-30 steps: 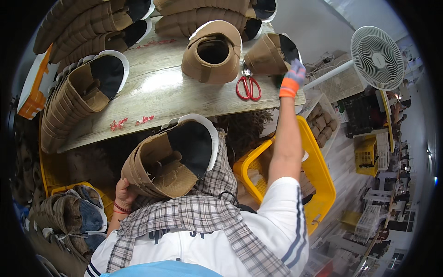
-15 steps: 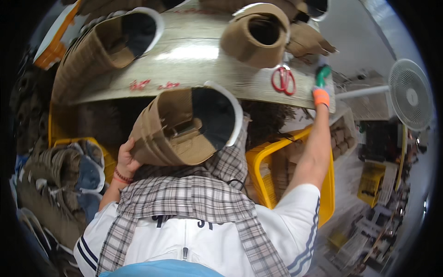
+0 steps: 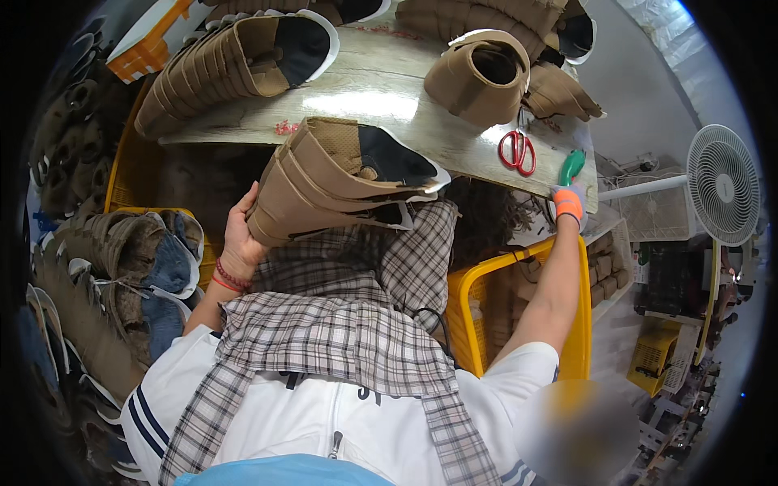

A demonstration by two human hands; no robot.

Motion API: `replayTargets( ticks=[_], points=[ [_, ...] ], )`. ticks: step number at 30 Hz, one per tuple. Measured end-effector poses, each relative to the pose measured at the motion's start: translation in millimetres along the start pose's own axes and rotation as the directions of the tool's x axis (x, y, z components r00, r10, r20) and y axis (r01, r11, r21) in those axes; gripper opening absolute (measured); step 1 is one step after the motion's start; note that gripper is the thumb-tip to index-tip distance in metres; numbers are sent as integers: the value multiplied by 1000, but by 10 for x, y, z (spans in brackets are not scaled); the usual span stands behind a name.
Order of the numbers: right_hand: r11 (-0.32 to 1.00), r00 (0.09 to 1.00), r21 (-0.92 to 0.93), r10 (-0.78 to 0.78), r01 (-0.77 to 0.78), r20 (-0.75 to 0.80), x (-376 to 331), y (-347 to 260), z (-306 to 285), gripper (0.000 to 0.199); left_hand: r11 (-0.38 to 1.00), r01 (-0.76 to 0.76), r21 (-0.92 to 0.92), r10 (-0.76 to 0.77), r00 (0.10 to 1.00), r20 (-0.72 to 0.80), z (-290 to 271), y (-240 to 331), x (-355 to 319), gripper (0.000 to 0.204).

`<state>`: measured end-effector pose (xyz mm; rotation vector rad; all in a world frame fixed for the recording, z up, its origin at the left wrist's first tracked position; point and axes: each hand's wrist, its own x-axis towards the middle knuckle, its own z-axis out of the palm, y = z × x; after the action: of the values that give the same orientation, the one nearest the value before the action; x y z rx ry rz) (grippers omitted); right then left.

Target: The person trims the edges of shoe upper components using scissors and a green handheld tool. They handle the parts one at a time, cutting excess material and placing the finished pieces on a nearby table.

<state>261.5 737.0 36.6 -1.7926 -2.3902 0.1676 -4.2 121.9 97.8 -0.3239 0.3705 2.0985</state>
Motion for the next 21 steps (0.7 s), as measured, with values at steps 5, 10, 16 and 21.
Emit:
replayTargets(
  ticks=[5, 10, 16, 21],
  points=[
    [750, 959, 637, -16, -176, 283, -504, 439, -139, 17, 999, -38, -6, 38, 999, -24, -117, 98, -92, 36],
    [400, 986, 916, -136, -31, 93, -1732, 387, -528, 18, 1000, -30, -7, 30, 999, -18, -154, 130, -98, 35],
    [597, 975, 790, -223, 142, -7, -3089, -578, -1308, 29, 1000, -10, 3, 10, 999, 33, -126, 135, -138, 35],
    [549, 636, 323, -689, 771, -347, -3519, -975, -1303, 39, 1000, 17, 18, -19, 998, 64, -44, 172, -269, 37]
  ],
)
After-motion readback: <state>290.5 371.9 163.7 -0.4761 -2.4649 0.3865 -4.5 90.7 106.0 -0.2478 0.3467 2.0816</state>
